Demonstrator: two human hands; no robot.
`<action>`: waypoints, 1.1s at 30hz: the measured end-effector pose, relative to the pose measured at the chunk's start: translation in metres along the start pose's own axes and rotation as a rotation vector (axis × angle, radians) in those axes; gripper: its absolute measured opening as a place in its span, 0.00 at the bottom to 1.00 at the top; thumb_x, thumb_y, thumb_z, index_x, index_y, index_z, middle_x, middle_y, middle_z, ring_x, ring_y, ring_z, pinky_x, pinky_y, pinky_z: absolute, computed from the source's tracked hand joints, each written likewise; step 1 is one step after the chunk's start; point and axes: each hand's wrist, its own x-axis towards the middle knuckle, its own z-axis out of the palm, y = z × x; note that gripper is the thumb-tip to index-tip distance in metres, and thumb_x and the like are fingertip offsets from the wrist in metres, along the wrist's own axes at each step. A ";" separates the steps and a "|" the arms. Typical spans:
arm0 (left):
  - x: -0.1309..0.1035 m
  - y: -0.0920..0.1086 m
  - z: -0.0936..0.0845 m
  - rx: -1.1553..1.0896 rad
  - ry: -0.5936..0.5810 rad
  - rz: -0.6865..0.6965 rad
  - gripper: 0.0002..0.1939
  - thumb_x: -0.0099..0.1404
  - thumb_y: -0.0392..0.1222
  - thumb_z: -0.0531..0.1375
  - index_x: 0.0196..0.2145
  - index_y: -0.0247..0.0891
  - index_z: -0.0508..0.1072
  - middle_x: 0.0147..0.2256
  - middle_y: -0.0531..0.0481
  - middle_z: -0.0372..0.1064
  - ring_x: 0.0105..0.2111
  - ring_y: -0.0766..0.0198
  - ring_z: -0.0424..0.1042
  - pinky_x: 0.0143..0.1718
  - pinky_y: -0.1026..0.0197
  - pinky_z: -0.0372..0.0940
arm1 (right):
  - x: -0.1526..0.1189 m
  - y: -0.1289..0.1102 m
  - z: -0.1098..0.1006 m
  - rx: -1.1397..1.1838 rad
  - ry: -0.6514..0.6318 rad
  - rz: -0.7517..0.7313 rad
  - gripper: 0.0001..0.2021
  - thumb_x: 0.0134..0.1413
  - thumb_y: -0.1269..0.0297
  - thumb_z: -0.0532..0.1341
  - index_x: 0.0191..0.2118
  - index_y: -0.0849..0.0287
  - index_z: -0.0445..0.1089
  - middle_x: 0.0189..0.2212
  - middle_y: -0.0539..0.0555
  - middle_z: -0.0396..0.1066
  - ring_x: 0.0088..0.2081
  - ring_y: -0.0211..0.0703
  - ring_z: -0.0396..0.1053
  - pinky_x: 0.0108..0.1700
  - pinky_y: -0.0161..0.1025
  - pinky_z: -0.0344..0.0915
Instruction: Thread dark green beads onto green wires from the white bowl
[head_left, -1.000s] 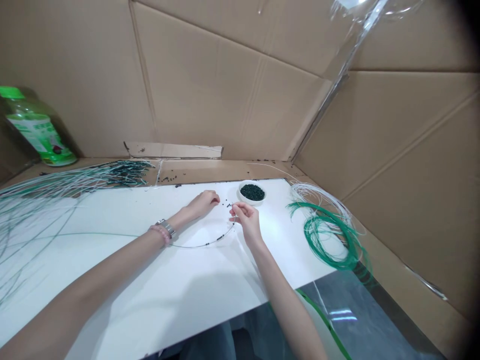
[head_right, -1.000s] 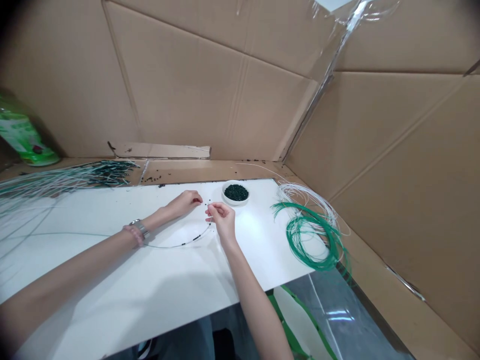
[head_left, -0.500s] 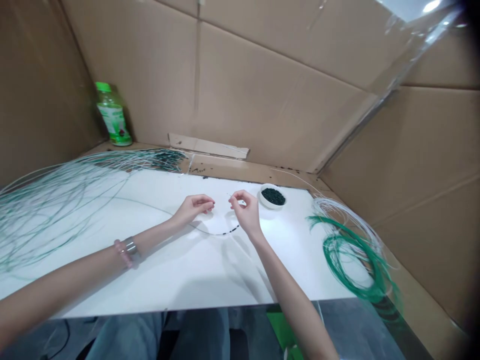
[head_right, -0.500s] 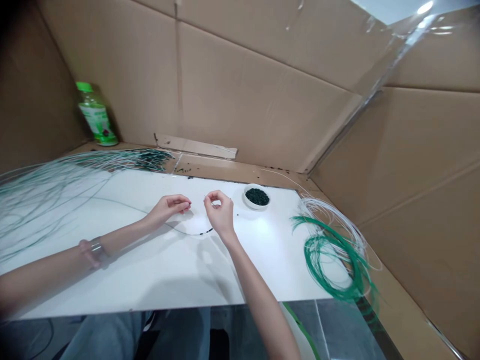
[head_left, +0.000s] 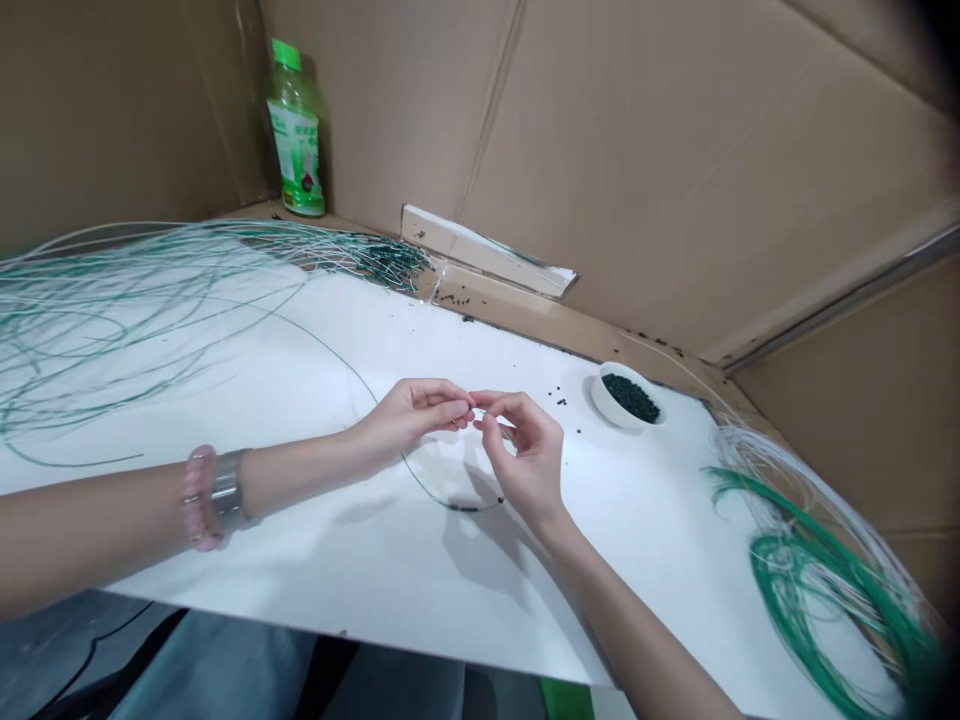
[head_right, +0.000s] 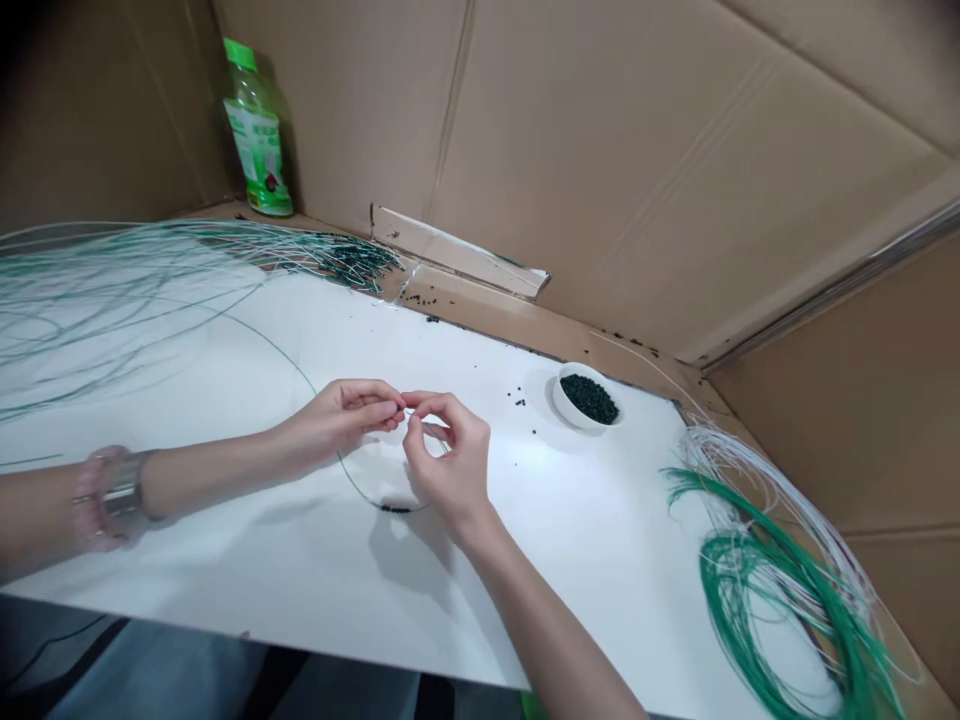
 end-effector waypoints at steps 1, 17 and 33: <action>-0.001 0.001 0.000 0.002 -0.005 -0.010 0.12 0.48 0.43 0.70 0.27 0.34 0.76 0.25 0.52 0.72 0.28 0.70 0.69 0.36 0.66 0.63 | -0.001 -0.001 0.000 -0.005 -0.001 -0.007 0.04 0.49 0.73 0.58 0.28 0.58 0.65 0.36 0.54 0.74 0.40 0.40 0.73 0.38 0.37 0.74; -0.009 0.006 -0.004 0.117 -0.105 -0.066 0.03 0.55 0.38 0.66 0.29 0.37 0.77 0.28 0.54 0.74 0.29 0.73 0.70 0.35 0.71 0.63 | -0.006 -0.003 -0.004 -0.157 -0.064 -0.144 0.06 0.50 0.76 0.58 0.30 0.58 0.65 0.35 0.53 0.73 0.35 0.39 0.73 0.30 0.35 0.76; -0.007 0.011 0.000 0.174 -0.103 -0.053 0.03 0.56 0.37 0.63 0.27 0.36 0.77 0.24 0.54 0.72 0.26 0.73 0.69 0.33 0.70 0.64 | -0.003 -0.005 -0.009 -0.298 -0.103 -0.233 0.07 0.48 0.77 0.58 0.30 0.57 0.66 0.34 0.52 0.74 0.34 0.36 0.73 0.30 0.34 0.76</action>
